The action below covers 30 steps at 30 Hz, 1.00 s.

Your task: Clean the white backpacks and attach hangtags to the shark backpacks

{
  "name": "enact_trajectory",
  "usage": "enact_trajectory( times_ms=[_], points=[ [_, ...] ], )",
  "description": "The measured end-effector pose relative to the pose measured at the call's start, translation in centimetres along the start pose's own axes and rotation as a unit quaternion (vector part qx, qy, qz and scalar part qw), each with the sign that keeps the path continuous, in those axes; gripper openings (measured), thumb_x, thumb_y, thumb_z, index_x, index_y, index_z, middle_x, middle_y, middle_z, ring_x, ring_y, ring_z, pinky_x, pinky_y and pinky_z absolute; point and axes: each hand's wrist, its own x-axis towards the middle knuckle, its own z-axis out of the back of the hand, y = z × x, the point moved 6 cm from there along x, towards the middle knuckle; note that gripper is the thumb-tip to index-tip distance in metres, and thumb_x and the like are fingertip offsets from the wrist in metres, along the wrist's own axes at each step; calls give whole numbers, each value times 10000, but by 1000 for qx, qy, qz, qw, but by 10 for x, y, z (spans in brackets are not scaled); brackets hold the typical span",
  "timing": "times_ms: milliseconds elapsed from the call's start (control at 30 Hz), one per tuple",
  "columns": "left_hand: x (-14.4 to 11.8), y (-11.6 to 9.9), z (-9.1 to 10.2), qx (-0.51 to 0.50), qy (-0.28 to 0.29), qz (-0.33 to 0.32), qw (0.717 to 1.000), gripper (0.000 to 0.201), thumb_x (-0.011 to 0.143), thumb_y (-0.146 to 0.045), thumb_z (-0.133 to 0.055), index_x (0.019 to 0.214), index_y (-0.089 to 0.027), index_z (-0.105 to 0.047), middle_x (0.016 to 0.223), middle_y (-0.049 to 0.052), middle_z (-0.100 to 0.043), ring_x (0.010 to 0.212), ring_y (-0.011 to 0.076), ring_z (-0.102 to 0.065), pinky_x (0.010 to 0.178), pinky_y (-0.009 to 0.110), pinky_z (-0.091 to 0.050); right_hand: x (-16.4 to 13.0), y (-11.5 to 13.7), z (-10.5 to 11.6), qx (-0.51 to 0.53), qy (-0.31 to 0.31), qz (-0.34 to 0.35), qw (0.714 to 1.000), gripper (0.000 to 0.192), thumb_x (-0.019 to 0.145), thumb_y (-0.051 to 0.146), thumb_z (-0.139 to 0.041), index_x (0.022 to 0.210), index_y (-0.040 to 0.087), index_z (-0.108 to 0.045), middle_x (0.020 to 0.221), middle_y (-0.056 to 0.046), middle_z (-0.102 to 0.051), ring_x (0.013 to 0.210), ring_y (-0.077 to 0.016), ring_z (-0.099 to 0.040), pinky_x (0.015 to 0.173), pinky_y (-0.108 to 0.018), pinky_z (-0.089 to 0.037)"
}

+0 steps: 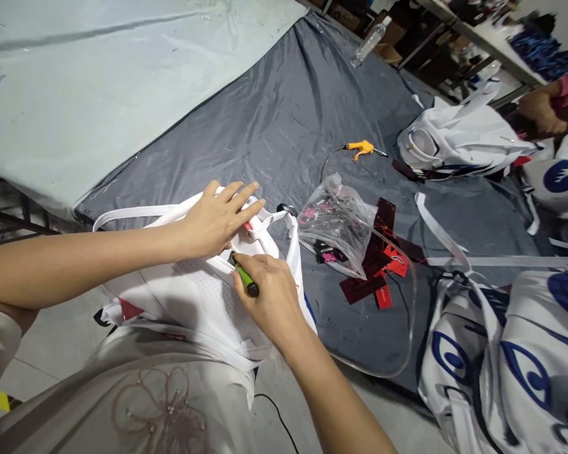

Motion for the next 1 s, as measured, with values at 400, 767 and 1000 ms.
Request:
enact_trajectory(
  times_ms=[400, 767, 1000],
  points=[
    [1, 6, 4, -4, 47, -15, 999, 921, 818, -236, -665, 1586, -186, -159, 1670, 176, -57, 1499, 390, -186, 1148, 586, -264, 1, 5, -2, -68, 24, -20, 997, 245, 892, 219, -592, 1104, 201, -715, 962, -82, -759, 880, -254, -697, 809, -379, -456],
    [-25, 34, 8, -12, 105, 159, 982, 1272, 695, -215, -816, 1581, -331, 90, 1670, 175, 53, 1301, 410, -451, 865, 471, -570, 10, 9, -25, 94, -96, 34, 990, 289, 928, 242, -554, 1170, 171, -695, 1037, -97, -753, 947, -233, -697, 883, -392, -495],
    [-23, 38, 3, 2, 108, 116, 987, 1159, 757, -193, -726, 1588, -299, 75, 1651, 215, -91, 1252, 380, -524, 867, 426, -558, 18, 7, -33, 123, -122, 43, 984, 291, 921, 257, -563, 1168, 178, -696, 1045, -91, -760, 944, -236, -712, 907, -393, -513]
  ],
)
